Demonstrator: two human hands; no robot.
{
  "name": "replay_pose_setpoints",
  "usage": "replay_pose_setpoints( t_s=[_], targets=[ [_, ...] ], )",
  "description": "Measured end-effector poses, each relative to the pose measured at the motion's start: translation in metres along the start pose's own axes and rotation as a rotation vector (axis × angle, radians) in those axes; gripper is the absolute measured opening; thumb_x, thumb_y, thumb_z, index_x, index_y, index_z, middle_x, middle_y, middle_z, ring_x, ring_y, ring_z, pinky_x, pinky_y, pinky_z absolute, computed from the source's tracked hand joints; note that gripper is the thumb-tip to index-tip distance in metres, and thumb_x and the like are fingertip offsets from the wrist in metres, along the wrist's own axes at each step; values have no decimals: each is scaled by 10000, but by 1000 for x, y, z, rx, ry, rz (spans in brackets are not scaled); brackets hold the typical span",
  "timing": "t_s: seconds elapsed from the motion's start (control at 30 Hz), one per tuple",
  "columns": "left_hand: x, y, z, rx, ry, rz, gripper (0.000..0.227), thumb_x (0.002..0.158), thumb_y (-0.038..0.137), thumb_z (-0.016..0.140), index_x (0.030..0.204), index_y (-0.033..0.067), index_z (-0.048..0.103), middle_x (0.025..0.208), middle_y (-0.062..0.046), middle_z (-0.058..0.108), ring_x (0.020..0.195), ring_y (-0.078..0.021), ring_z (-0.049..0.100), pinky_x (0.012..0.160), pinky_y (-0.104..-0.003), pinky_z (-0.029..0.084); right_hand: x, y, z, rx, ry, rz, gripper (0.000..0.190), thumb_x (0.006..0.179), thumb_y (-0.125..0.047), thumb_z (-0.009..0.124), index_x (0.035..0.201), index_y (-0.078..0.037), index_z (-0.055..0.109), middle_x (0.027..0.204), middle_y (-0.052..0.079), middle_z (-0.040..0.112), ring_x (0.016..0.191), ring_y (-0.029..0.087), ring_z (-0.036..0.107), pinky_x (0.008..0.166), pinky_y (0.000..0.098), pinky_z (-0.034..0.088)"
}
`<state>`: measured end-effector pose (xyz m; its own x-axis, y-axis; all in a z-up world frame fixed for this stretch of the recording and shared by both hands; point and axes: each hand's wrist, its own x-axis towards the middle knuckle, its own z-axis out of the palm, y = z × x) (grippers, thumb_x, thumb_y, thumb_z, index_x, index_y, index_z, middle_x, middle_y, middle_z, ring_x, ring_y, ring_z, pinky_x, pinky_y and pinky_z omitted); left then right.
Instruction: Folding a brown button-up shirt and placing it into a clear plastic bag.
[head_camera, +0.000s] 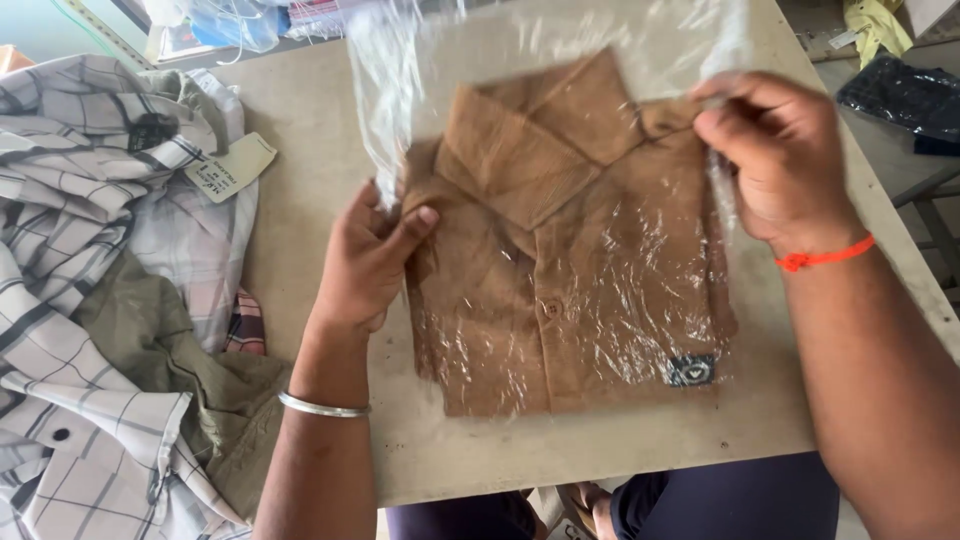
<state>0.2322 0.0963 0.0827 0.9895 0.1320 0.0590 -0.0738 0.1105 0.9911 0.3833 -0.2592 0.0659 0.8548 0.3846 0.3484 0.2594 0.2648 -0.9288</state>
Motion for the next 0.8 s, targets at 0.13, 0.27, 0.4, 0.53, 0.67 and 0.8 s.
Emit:
replay_pose_setpoints(
  t_s=[0.13,0.27,0.4,0.53,0.67,0.8],
  targets=[
    [-9,17,12,-184,66,257,432,970,93,710,1352,0,532,1077,-21,698,836,-36,632,717,-193,523,-9,-44,33,137,93,-276,233,971,-69,710,1204,-86,711,1166,24,724,1066,97,683,1021,261,560],
    [0,-10,-4,-274,86,297,414,1020,85,715,1387,8,537,997,-3,666,726,-25,571,587,-174,445,-10,-24,16,154,-252,242,108,900,-142,792,964,-87,724,1118,6,664,1072,133,583,949,302,466],
    [6,-28,-17,-334,77,189,502,1008,146,775,1413,-8,521,995,-15,637,747,-54,546,607,-208,431,-11,29,-6,-80,-290,469,122,909,-81,758,1013,-50,701,966,22,661,926,155,595,849,334,489],
    [-1,1,-7,-379,-105,14,774,826,248,861,1467,78,462,1238,-17,645,1048,-118,637,875,-300,547,-16,9,3,-96,-225,172,156,999,-15,774,1075,23,643,982,32,631,900,152,594,835,324,499],
    [4,-16,1,-150,-164,-167,823,748,235,859,1444,139,430,1288,-42,676,1158,-140,676,983,-320,562,-12,-30,36,-81,-95,62,338,920,-8,744,1247,-49,669,1135,-29,680,1045,91,633,932,264,534],
    [9,-29,10,-67,-110,-115,569,859,77,807,1350,17,526,1174,-82,706,1065,-148,679,936,-326,576,-13,-7,14,-60,-67,5,271,956,13,755,1203,-50,663,1097,-37,660,1009,79,612,905,259,520]
  ],
)
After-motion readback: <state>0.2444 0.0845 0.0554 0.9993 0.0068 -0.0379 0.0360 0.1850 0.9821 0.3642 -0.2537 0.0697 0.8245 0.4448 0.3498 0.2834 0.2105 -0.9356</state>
